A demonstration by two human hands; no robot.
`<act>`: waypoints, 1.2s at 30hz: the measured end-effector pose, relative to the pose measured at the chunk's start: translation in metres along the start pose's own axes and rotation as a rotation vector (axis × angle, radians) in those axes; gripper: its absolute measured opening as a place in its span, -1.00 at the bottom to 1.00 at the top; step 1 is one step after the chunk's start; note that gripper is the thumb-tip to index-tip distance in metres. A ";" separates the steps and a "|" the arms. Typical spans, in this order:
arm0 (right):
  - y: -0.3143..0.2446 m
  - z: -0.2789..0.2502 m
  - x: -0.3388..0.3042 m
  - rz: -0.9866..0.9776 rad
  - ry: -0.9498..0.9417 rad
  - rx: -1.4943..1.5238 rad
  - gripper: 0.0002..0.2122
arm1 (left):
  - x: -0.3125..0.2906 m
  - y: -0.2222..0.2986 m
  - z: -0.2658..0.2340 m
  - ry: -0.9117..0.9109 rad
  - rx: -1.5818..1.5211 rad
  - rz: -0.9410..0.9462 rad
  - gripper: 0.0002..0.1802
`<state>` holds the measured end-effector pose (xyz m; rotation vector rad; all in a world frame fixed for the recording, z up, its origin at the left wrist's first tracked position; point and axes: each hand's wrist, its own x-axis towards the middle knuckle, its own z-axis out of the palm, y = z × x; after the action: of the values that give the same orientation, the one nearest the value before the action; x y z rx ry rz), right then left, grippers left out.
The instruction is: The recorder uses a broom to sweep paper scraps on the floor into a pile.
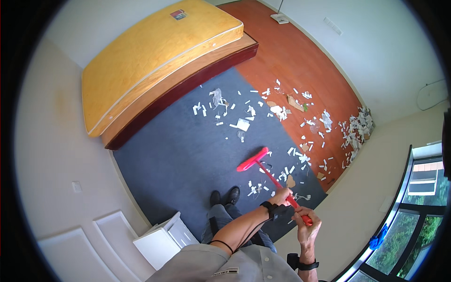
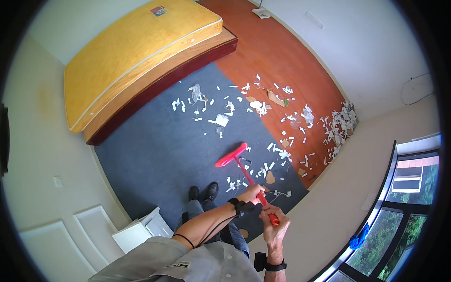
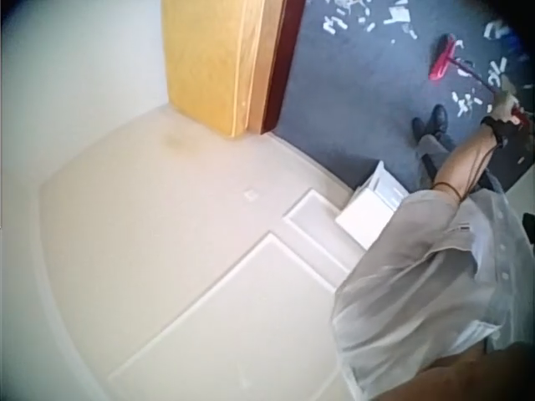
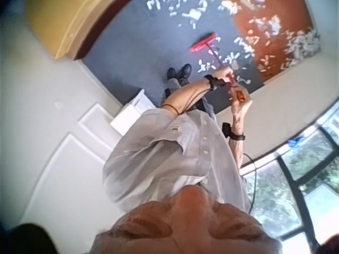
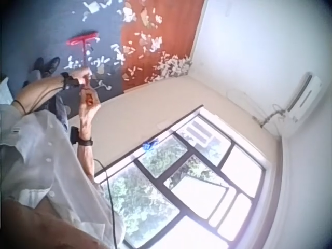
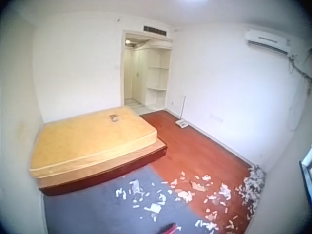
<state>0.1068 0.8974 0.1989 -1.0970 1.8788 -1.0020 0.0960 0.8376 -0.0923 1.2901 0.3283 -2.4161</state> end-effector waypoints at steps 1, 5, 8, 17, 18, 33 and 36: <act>-0.003 0.002 0.000 -0.053 -0.012 -0.035 -0.94 | -0.019 0.007 0.005 -0.049 -0.008 0.019 -0.89; -0.026 0.010 -0.005 -0.220 -0.119 -0.294 -0.88 | -0.087 0.035 0.018 -0.202 -0.090 0.070 -0.91; -0.047 0.024 -0.003 -0.493 -0.253 -0.428 -0.85 | -0.124 0.057 0.019 -0.481 -0.195 -0.025 -0.81; -0.107 0.122 0.043 -0.682 -0.376 -0.261 -0.84 | -0.193 0.179 -0.034 -0.409 -0.338 0.198 -0.73; -0.113 0.137 0.051 -0.707 -0.370 -0.229 -0.84 | -0.198 0.195 -0.048 -0.334 -0.391 0.248 -0.73; -0.153 0.449 0.173 -0.104 -0.825 0.336 -0.85 | -0.228 0.478 -0.299 0.300 -0.575 0.618 -0.89; -0.161 0.481 0.188 -0.015 -0.821 0.359 -0.85 | -0.218 0.513 -0.321 0.303 -0.497 0.552 -0.88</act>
<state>0.5078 0.5495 0.0964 -1.0758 0.9906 -0.6964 0.6685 0.5445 -0.1010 1.2931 0.5330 -1.5581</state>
